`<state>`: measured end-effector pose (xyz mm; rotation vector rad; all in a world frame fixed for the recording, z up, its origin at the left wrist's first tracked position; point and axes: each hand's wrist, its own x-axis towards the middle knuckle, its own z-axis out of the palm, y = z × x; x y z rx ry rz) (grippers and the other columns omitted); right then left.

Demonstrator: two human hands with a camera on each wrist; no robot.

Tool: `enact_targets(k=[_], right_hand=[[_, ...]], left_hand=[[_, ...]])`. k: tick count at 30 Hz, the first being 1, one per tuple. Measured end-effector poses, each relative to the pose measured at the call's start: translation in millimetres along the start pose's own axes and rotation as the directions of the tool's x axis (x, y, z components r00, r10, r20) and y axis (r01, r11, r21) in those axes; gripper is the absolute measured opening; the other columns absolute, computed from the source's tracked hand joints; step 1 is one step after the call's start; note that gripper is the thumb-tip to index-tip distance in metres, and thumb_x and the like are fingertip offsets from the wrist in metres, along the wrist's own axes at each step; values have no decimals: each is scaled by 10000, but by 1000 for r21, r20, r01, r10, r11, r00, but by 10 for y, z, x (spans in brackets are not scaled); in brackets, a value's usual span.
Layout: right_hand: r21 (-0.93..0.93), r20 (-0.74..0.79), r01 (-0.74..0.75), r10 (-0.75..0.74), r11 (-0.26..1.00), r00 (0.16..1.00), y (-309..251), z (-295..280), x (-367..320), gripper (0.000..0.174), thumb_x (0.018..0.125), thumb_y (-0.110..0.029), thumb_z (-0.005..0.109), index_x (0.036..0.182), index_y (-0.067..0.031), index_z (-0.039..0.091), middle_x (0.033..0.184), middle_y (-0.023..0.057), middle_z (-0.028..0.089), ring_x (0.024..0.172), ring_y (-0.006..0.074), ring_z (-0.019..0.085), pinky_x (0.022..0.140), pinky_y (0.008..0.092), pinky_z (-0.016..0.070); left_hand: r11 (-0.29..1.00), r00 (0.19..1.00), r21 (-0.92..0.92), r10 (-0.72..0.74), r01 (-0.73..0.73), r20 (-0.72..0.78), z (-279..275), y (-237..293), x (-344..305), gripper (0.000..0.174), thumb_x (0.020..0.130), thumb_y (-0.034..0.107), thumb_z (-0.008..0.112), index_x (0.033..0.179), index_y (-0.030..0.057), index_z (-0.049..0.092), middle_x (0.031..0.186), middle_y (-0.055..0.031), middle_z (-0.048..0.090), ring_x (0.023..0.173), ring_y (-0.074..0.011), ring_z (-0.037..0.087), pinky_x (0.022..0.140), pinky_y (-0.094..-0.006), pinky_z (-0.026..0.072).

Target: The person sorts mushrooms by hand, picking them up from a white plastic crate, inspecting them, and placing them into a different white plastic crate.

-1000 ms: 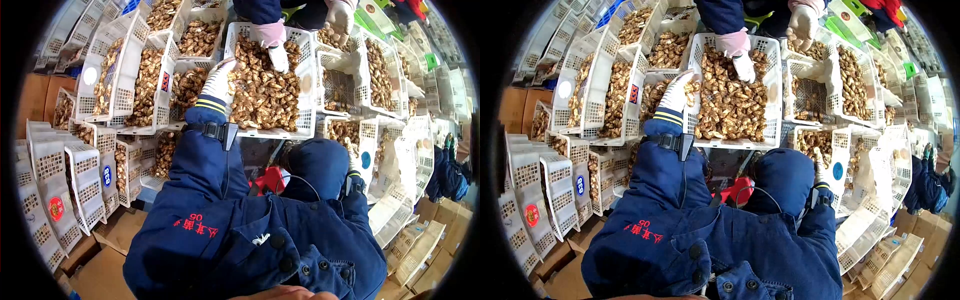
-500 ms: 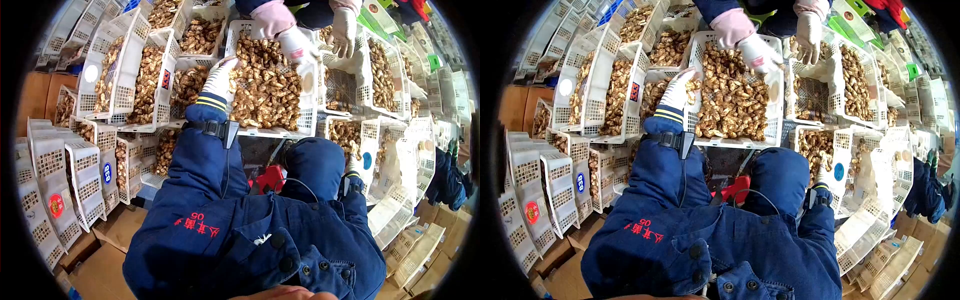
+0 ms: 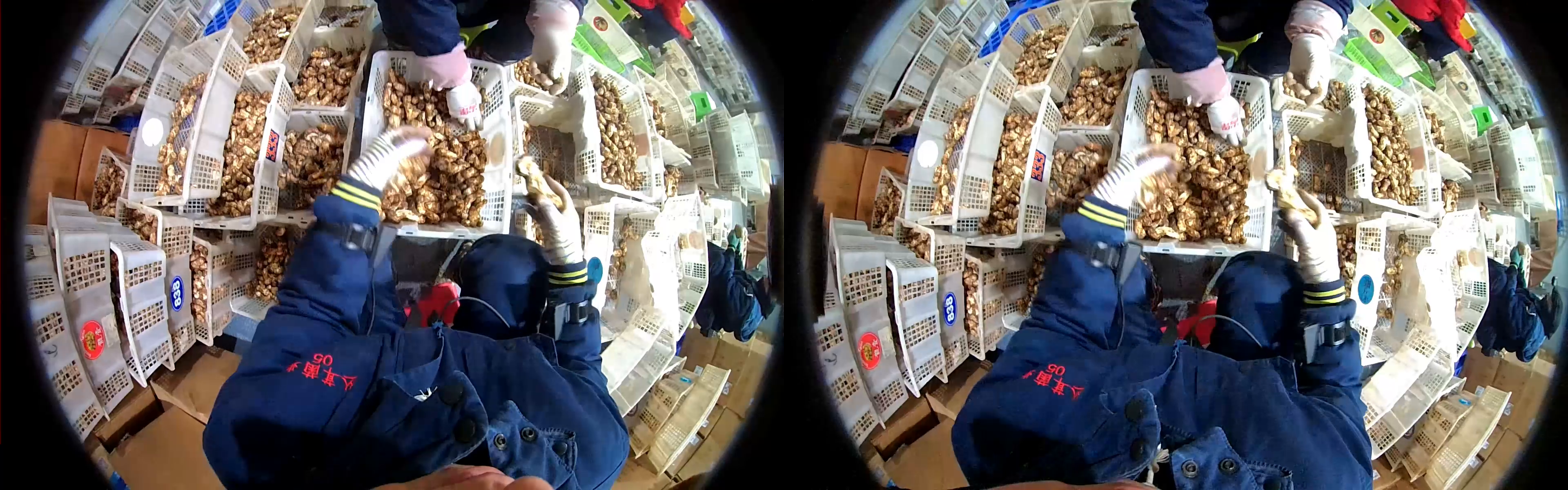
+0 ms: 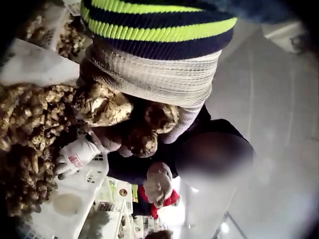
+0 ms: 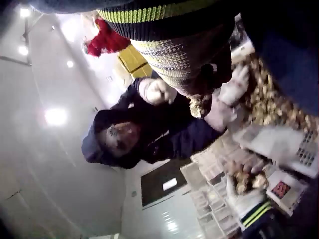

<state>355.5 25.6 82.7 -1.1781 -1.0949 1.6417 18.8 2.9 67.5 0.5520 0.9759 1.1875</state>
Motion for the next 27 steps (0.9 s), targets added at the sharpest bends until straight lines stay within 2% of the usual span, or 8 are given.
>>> enact_targets(k=[2, 4, 5, 8, 12, 19, 23, 27], right_hand=[[14, 61, -7, 6, 1000, 998, -147, 457, 23, 547, 873, -188, 655, 1319, 26, 421, 1165, 144, 570, 982, 181, 598, 847, 300, 518], [-112, 136, 170, -155, 979, 979, -61, 747, 153, 528, 863, -165, 669, 1303, 24, 447, 1126, 117, 596, 957, 144, 592, 837, 260, 496], [-13, 130, 108, -105, 994, 986, -119, 960, 125, 504, 853, -140, 681, 1284, 26, 477, 1071, 92, 624, 928, 110, 585, 827, 224, 477], [-23, 221, 186, -176, 982, 959, 65, 1161, 147, 513, 837, -104, 698, 1288, 22, 489, 1060, 71, 636, 923, 96, 587, 831, 224, 476], [-350, 242, 353, -281, 868, 929, 99, 1168, 135, 524, 808, -99, 733, 1270, 25, 517, 1124, 81, 615, 993, 111, 571, 873, 241, 465], [-43, 304, 35, -21, 998, 952, 118, 1062, 166, 489, 828, -108, 712, 1258, 37, 532, 1114, 58, 618, 978, 90, 556, 875, 234, 449], [-213, 260, 100, -42, 972, 965, 170, 1021, 204, 496, 842, -157, 710, 1261, 40, 534, 1072, 46, 632, 922, 69, 551, 831, 216, 452], [-132, 268, 5, 30, 991, 963, 110, 1036, 176, 500, 842, -179, 714, 1262, 28, 541, 1031, 36, 643, 894, 65, 552, 812, 214, 458]], left_hand=[[974, 978, 216, 21, -66, 207, 133, -140, -1, 340, 870, 164, 651, 1173, 28, 579, 1001, -81, 667, 896, -136, 623, 780, -248, 511], [995, 984, 45, 81, -90, 158, 269, -300, -75, 426, 861, 156, 664, 1238, 12, 525, 1038, -68, 652, 932, -135, 613, 835, -236, 483], [979, 989, 159, 113, -127, 97, 388, -242, -153, 460, 860, 155, 666, 1260, 5, 496, 1092, -57, 631, 986, -146, 601, 876, -245, 466], [982, 993, -149, 118, -118, -11, 457, -233, -229, 412, 828, 77, 697, 1204, -3, 547, 1103, -43, 625, 993, -121, 584, 882, -246, 469], [985, 984, -64, 153, -159, -87, 476, -301, -233, 371, 849, 80, 671, 1196, 10, 557, 1117, -43, 623, 1017, -123, 581, 901, -270, 464], [976, 976, -55, 206, -210, -70, 474, -317, -191, 448, 843, 31, 661, 1259, 17, 494, 1122, -25, 603, 1019, -117, 575, 897, -249, 466], [978, 975, 3, 209, -209, -79, 490, -299, -202, 447, 847, 53, 668, 1257, 15, 494, 1099, -19, 603, 1007, -112, 573, 890, -247, 466], [969, 966, 10, 249, -249, -74, 447, -349, -153, 553, 820, 17, 688, 1318, 22, 447, 1165, -41, 582, 1038, -133, 567, 883, -252, 487]])
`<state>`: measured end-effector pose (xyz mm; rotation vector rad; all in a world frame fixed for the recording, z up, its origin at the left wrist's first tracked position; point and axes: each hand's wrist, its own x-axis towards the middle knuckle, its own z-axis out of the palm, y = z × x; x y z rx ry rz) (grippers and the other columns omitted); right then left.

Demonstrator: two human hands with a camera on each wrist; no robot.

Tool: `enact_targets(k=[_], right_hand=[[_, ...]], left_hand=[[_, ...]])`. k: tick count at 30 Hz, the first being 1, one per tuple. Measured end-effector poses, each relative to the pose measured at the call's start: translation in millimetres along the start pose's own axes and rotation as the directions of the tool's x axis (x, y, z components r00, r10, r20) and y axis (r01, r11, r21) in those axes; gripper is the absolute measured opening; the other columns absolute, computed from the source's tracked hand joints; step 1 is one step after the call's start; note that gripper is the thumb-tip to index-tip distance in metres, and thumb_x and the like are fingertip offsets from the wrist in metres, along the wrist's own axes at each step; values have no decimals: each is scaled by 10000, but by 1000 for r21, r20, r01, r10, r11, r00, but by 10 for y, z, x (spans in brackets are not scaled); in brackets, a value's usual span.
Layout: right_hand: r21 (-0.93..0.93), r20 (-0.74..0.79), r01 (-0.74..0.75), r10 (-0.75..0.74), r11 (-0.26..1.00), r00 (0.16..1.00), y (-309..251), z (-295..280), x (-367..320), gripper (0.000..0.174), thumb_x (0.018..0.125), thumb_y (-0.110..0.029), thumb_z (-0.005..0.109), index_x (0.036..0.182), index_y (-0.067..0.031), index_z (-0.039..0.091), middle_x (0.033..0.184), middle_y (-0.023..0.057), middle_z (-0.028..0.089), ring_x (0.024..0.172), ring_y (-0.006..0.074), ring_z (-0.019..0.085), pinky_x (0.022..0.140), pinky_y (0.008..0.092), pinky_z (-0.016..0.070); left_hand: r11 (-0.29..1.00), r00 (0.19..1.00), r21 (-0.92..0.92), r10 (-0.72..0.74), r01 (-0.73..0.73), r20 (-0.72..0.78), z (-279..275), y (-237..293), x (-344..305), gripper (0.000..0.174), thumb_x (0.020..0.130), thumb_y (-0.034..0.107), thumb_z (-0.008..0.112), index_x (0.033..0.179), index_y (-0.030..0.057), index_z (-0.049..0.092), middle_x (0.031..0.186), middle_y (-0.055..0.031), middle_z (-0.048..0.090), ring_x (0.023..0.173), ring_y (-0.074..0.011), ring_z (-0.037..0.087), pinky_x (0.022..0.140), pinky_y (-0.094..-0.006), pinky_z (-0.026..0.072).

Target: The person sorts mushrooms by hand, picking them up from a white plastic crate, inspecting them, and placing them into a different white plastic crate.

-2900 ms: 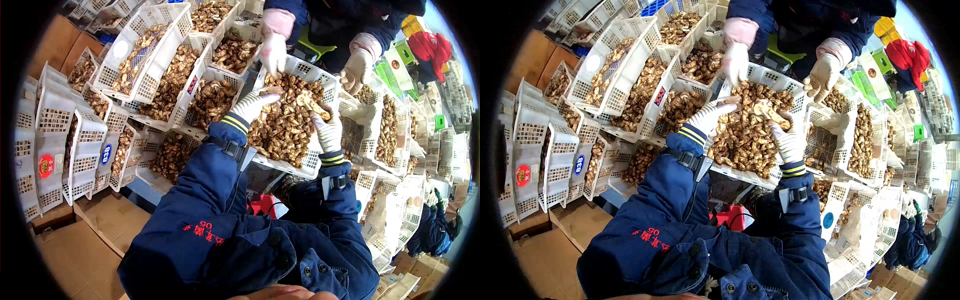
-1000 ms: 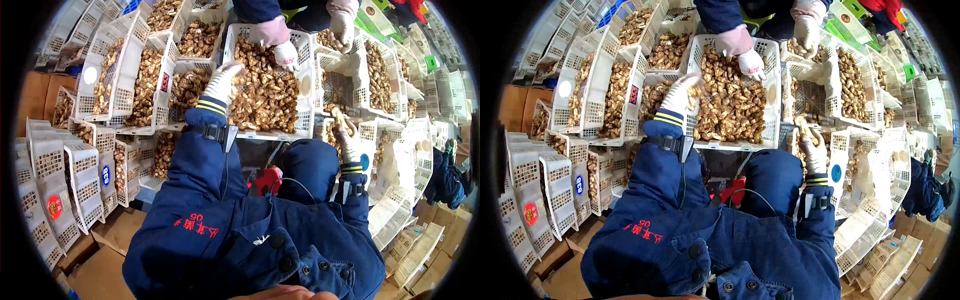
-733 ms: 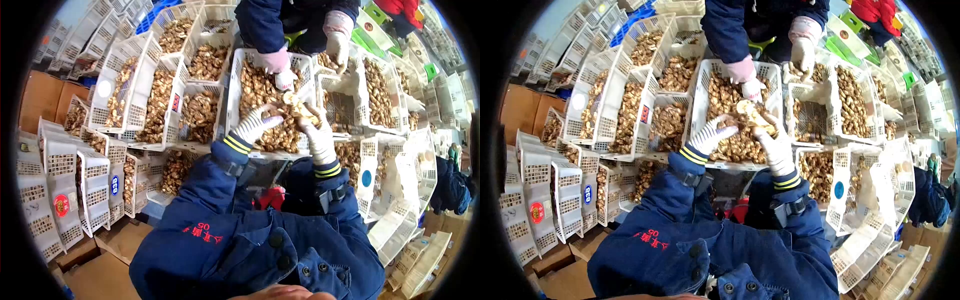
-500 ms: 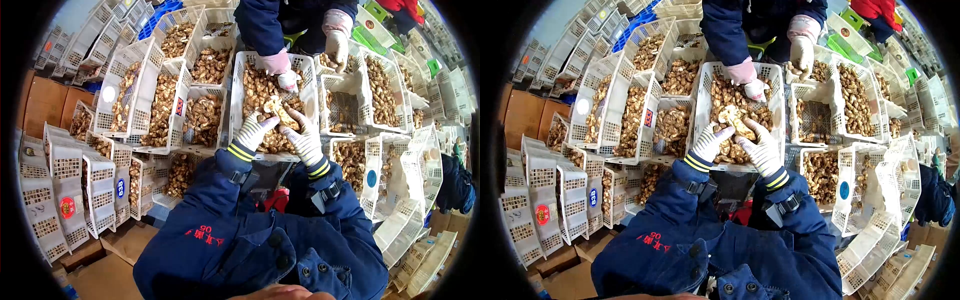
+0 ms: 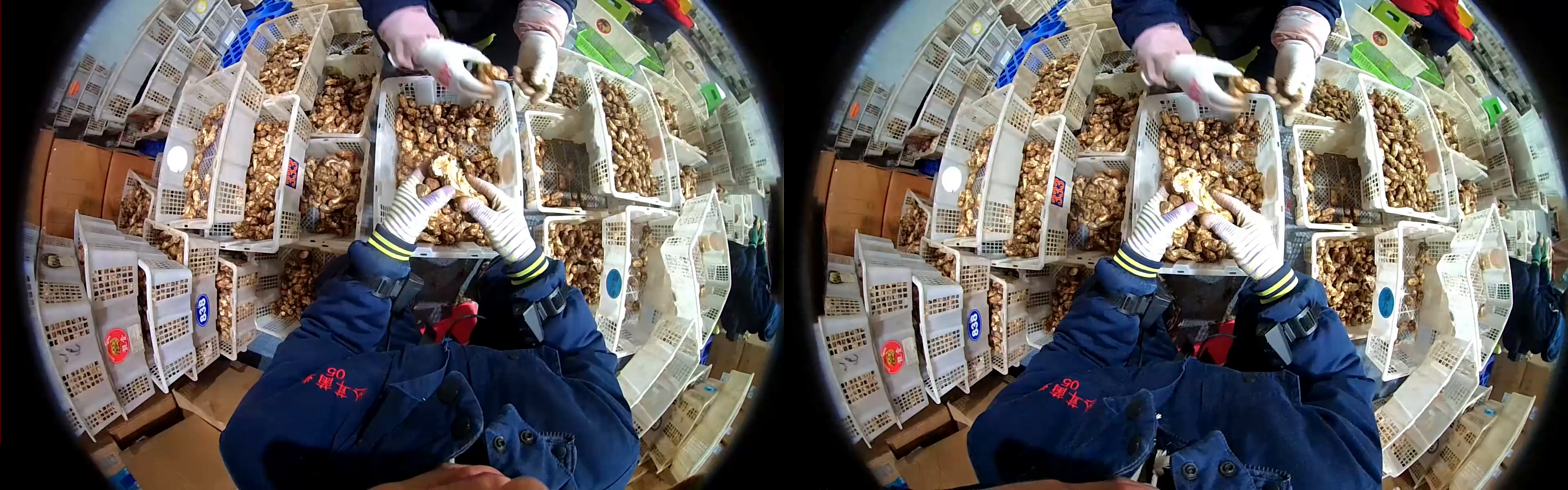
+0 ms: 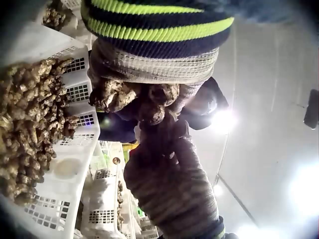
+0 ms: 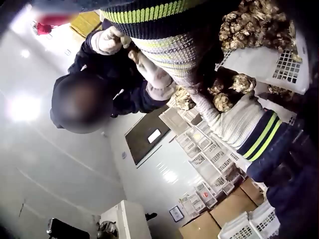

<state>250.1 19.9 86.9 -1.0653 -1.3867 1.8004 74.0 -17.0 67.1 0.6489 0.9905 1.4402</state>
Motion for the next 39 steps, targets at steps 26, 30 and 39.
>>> enact_targets(k=[26, 30, 39], right_hand=[[-924, 291, 317, -145, 215, 946, 39, -749, 518, 316, 832, -219, 656, 1117, -87, 626, 1020, 151, 661, 934, 317, 636, 831, 369, 507], [-958, 276, 266, 102, 104, 956, 688, -493, 1244, 331, 819, -247, 652, 1125, -125, 640, 1026, 150, 664, 966, 319, 627, 842, 386, 501], [-891, 449, 451, 50, -54, 892, 1611, -401, 1764, 367, 779, -141, 633, 1138, -88, 581, 1073, 168, 614, 991, 353, 589, 846, 432, 490]], left_hand=[[934, 837, -248, 88, -258, -540, -1001, 178, 309, 147, 906, 171, 584, 1033, 101, 608, 903, -48, 651, 787, -183, 624, 689, -325, 504], [853, 850, -464, -46, -240, -524, -1100, 90, 405, 135, 902, 138, 579, 1021, 86, 616, 948, -71, 643, 822, -166, 615, 711, -286, 521], [960, 902, 130, 279, -249, -329, -925, 300, 185, 589, 725, -226, 400, 1263, -10, 504, 1263, -129, 537, 1204, -208, 484, 1045, -281, 366]])
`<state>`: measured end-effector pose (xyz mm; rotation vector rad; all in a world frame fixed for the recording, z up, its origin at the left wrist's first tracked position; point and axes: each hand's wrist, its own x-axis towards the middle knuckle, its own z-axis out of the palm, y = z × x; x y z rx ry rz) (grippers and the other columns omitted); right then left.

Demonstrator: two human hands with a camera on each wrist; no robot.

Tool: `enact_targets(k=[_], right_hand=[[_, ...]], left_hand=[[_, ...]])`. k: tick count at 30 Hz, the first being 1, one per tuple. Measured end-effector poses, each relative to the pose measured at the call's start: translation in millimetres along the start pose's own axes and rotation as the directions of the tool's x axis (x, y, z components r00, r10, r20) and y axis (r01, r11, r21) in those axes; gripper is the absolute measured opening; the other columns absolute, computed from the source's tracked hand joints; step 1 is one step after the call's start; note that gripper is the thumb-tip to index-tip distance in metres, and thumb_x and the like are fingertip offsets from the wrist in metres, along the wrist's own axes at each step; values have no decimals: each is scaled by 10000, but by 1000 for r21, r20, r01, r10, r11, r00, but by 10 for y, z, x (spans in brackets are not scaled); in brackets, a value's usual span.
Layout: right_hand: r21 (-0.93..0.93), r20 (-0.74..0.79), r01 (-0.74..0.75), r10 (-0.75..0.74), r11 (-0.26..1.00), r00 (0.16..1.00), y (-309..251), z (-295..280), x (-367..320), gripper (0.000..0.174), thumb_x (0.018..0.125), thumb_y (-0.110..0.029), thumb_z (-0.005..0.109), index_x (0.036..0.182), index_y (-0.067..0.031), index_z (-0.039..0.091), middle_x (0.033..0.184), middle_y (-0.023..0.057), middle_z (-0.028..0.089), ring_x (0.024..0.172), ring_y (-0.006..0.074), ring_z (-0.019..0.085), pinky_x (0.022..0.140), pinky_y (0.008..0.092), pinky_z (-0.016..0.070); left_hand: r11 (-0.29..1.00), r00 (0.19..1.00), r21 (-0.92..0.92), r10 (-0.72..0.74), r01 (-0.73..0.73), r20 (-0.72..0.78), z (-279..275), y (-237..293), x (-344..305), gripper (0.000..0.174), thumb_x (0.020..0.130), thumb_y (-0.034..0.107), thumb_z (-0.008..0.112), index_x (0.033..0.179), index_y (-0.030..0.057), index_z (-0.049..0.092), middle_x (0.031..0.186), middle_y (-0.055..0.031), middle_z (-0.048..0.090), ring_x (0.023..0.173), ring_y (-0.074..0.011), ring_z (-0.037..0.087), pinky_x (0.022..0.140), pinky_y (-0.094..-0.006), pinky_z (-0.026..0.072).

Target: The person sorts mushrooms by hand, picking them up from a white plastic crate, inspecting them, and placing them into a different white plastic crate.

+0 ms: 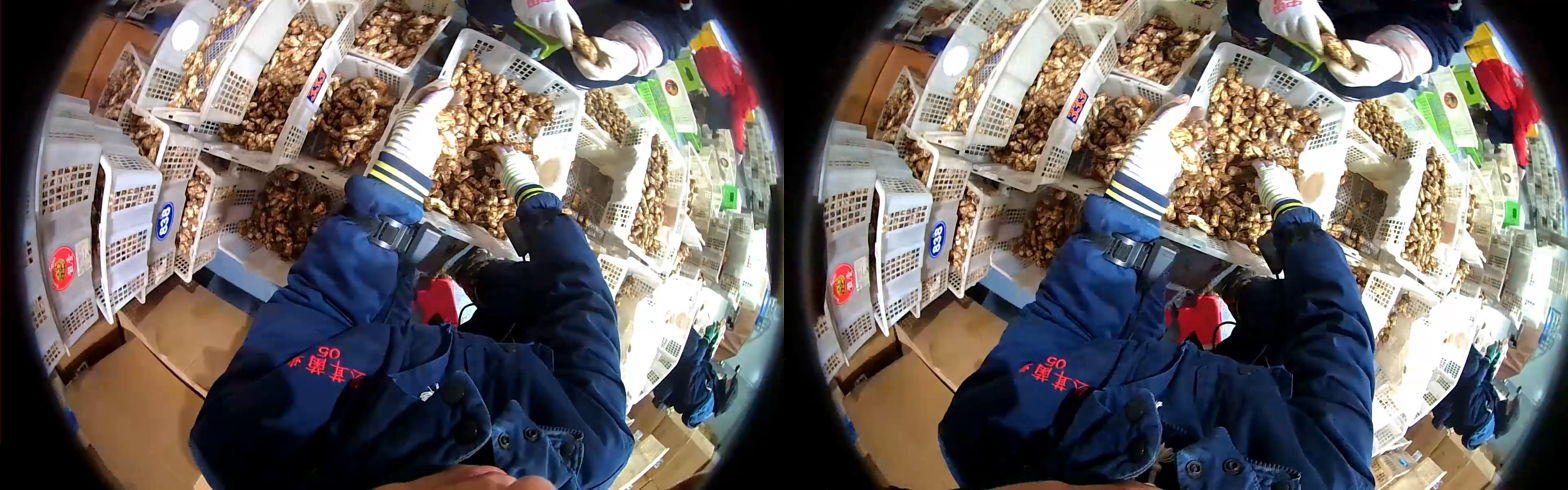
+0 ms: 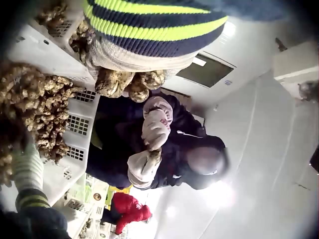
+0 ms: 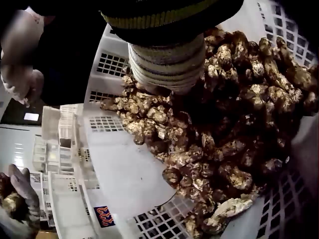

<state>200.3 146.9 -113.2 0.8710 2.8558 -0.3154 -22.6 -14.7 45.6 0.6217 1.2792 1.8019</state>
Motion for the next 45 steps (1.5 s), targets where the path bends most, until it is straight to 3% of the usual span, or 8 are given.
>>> enact_targets(k=[7, 12, 18, 26, 34, 36, 42, 45], right_hand=[[-46, 444, -325, 311, 945, 840, -155, -113, 190, 747, 841, -387, 609, 1448, -109, 273, 1185, 237, 579, 1036, 370, 595, 902, 422, 468], [-148, 240, -276, 306, 950, 921, -256, -96, 159, 535, 816, -316, 625, 1277, -82, 485, 1066, 170, 637, 938, 339, 628, 827, 415, 502], [17, -174, 155, -150, 988, 973, -692, -164, 195, 330, 809, -174, 609, 1128, -101, 575, 984, 161, 645, 885, 352, 618, 782, 440, 503], [-71, 118, 342, -332, 937, 936, -1156, -143, 158, 616, 717, -193, 713, 1288, -206, 483, 1352, 96, 433, 1194, 311, 460, 893, 458, 454], [-175, -253, -18, -27, 984, 967, -762, 44, 306, 333, 729, -252, 698, 1041, -153, 638, 1201, 77, 547, 1135, 301, 489, 972, 439, 385], [-315, -182, -92, 35, 945, 983, -750, -183, 253, 323, 736, -240, 694, 1034, -127, 647, 1250, 77, 528, 1175, 282, 470, 962, 428, 399], [467, 220, 89, -213, 880, 952, -1470, 13, 194, 392, 797, -296, 626, 1099, -47, 608, 942, 196, 662, 898, 364, 632, 787, 416, 503], [300, 344, -15, -93, 954, 934, -1828, 192, 99, 567, 761, -392, 640, 1185, -29, 539, 976, 226, 651, 945, 364, 627, 818, 433, 491]], left_hand=[[990, 1000, 138, 2, -3, 3, 53, 163, -34, 615, 706, -216, 367, 1272, -16, 503, 1302, -144, 519, 1259, -222, 451, 1077, -284, 328], [986, 988, -107, -139, 130, -75, 47, 134, -10, 614, 698, -209, 387, 1270, -18, 500, 1280, -147, 526, 1219, -232, 478, 1068, -301, 343], [853, 966, -498, -235, 154, -103, -74, -188, 171, 298, 885, 38, 540, 1182, 32, 560, 1135, -115, 594, 1036, -193, 571, 905, -292, 470], [726, 921, -683, -317, 81, -227, -76, 181, 187, 178, 933, 158, 538, 1062, 45, 584, 986, -93, 633, 936, -205, 608, 845, -337, 493], [755, 938, -653, -268, 61, -222, -125, 111, 180, 201, 948, 150, 504, 1098, 33, 570, 1004, -100, 634, 948, -214, 615, 853, -346, 499], [765, 939, -642, -260, 57, -225, -120, 133, 174, 207, 953, 154, 495, 1106, 33, 566, 1017, -103, 633, 955, -214, 616, 849, -346, 499], [937, 964, -347, -73, -22, -257, -136, 22, 167, 198, 948, 163, 509, 1098, 47, 565, 1038, -108, 634, 974, -214, 616, 844, -339, 493], [792, 925, -604, -289, 85, -248, -67, 152, 173, 188, 943, 166, 520, 1081, 50, 572, 1028, -98, 634, 954, -209, 617, 848, -332, 490]])
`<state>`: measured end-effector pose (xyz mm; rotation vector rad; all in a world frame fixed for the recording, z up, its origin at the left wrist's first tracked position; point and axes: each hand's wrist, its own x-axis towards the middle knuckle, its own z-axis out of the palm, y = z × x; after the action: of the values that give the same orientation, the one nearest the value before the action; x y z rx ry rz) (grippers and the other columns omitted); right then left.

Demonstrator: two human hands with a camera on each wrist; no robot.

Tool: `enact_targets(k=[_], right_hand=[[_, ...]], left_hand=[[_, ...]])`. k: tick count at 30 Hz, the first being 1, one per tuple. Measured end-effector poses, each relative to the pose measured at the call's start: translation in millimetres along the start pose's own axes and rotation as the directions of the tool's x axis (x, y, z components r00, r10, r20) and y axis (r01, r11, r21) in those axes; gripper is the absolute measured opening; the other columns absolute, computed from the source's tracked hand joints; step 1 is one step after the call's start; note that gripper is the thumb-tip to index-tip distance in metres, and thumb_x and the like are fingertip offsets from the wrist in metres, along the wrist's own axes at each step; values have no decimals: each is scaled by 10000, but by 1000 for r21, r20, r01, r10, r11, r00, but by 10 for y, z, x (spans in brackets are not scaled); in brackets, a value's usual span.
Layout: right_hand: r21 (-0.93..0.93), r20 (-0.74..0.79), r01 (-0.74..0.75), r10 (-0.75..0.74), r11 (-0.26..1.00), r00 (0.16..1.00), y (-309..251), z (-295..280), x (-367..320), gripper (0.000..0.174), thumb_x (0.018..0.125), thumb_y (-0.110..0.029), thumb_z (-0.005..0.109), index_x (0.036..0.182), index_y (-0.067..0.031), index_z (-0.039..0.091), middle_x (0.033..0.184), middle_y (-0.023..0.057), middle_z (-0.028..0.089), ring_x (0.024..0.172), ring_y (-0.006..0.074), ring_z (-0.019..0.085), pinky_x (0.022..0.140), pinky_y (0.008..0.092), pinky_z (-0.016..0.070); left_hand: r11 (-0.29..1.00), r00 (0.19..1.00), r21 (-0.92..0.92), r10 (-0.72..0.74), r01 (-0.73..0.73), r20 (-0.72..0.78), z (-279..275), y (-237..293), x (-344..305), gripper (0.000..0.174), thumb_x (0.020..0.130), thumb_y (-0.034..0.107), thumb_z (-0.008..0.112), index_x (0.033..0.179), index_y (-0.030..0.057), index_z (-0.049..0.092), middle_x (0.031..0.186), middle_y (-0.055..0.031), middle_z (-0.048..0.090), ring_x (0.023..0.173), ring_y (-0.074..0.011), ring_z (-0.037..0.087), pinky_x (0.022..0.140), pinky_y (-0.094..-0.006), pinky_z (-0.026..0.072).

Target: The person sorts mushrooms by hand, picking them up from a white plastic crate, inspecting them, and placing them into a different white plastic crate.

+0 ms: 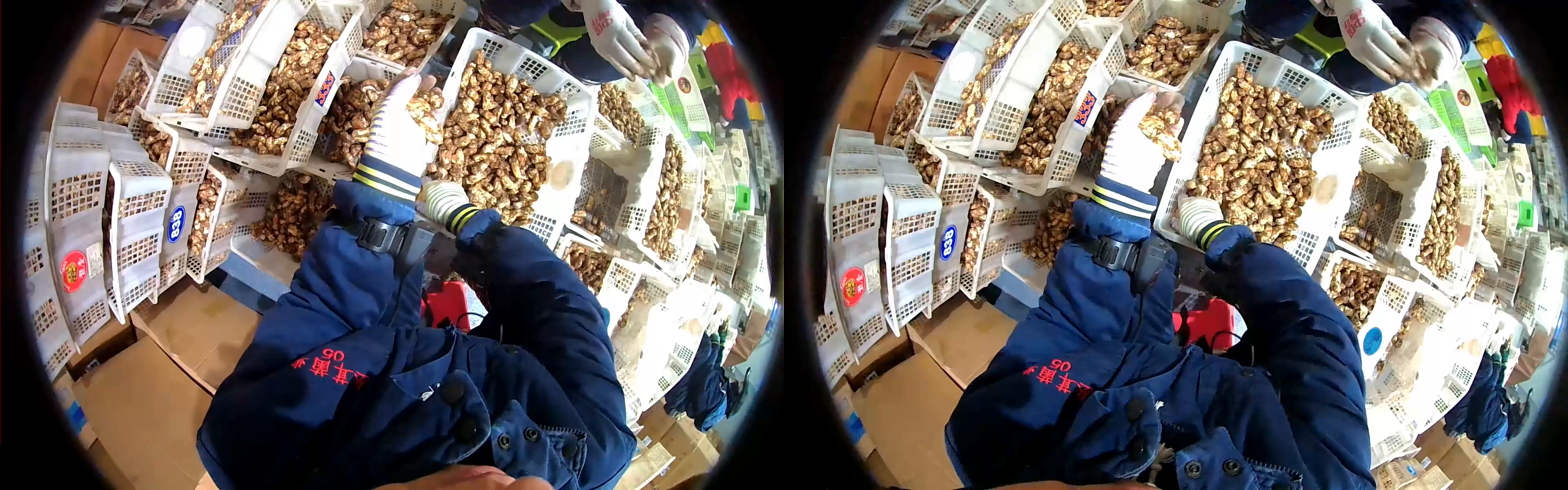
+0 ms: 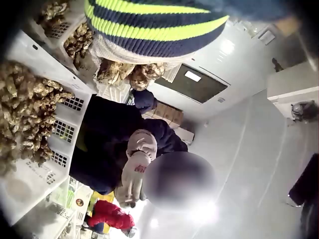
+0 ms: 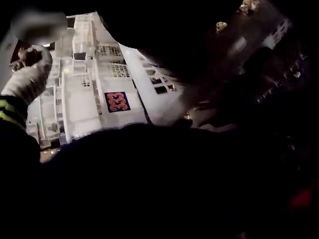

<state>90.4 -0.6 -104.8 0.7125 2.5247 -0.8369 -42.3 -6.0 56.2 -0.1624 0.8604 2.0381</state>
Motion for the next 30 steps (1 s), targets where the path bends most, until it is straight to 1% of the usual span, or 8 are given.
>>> enact_targets(k=[5, 8, 9, 11, 13, 17, 25, 30], right_hand=[[19, 27, 32, -32, 999, 999, 201, -14, 44, 606, 740, -376, 679, 1228, -49, 529, 1001, 209, 654, 976, 358, 621, 822, 412, 495], [360, 211, -28, -52, 933, 976, 463, -242, 114, 610, 791, -352, 699, 1282, -47, 506, 1013, 177, 669, 919, 254, 642, 817, 343, 502], [795, 183, -22, -205, 606, 961, 682, -170, 129, 457, 829, -268, 666, 1215, -39, 579, 946, 107, 682, 844, 181, 632, 783, 300, 492], [789, 142, -31, -133, 613, 981, 941, -410, 57, 449, 863, -176, 640, 1270, -21, 529, 958, 57, 670, 853, 152, 627, 789, 290, 492], [962, 211, -187, -107, 198, 972, 965, -653, -164, 473, 888, -181, 640, 1308, -26, 488, 1004, 84, 663, 869, 165, 636, 815, 316, 501], [968, 147, -181, -191, -175, 971, 1087, -657, -244, 473, 916, -192, 606, 1324, -12, 449, 1052, 121, 652, 893, 213, 656, 854, 386, 522], [950, 51, -133, -281, -282, 958, 894, -809, -260, 527, 843, -161, 677, 1304, -42, 453, 989, 93, 645, 973, 285, 642, 873, 482, 500], [970, 36, -23, 48, -240, 998, 977, -693, -196, 233, 907, -98, 603, 1128, -30, 623, 937, 48, 663, 819, 151, 627, 727, 289, 521]], left_hand=[[998, 999, -41, -46, 46, -5, -18, -11, 20, 169, 941, 169, 524, 1048, 56, 588, 977, -87, 640, 908, -200, 618, 822, -331, 498], [998, 999, -51, -37, 37, -4, -19, -27, 28, 162, 937, 167, 529, 1039, 58, 592, 955, -83, 643, 888, -196, 616, 804, -329, 502], [998, 999, -58, -34, 34, -4, -31, -29, 33, 160, 935, 166, 532, 1038, 59, 592, 949, -82, 644, 883, -195, 616, 798, -328, 503], [989, 997, -122, -78, 78, 5, -89, -40, 102, 151, 927, 161, 546, 1033, 65, 595, 941, -77, 644, 858, -192, 611, 785, -326, 505], [992, 998, -107, -66, 66, 3, -85, -12, 89, 148, 924, 159, 550, 1033, 69, 594, 935, -76, 644, 852, -194, 608, 776, -325, 507], [998, 997, -52, -34, 38, 71, -136, 4, 81, 204, 926, 136, 537, 1104, 45, 581, 992, -98, 633, 901, -201, 604, 796, -323, 511], [991, 987, 104, 74, -90, 143, -218, -46, 132, 251, 954, 72, 452, 1180, 13, 546, 1057, -102, 614, 974, -185, 581, 876, -321, 491], [1000, 993, -5, 23, -23, 117, -244, -60, 153, 220, 947, 147, 500, 1130, 52, 578, 1041, -94, 616, 941, -183, 580, 850, -329, 488]])
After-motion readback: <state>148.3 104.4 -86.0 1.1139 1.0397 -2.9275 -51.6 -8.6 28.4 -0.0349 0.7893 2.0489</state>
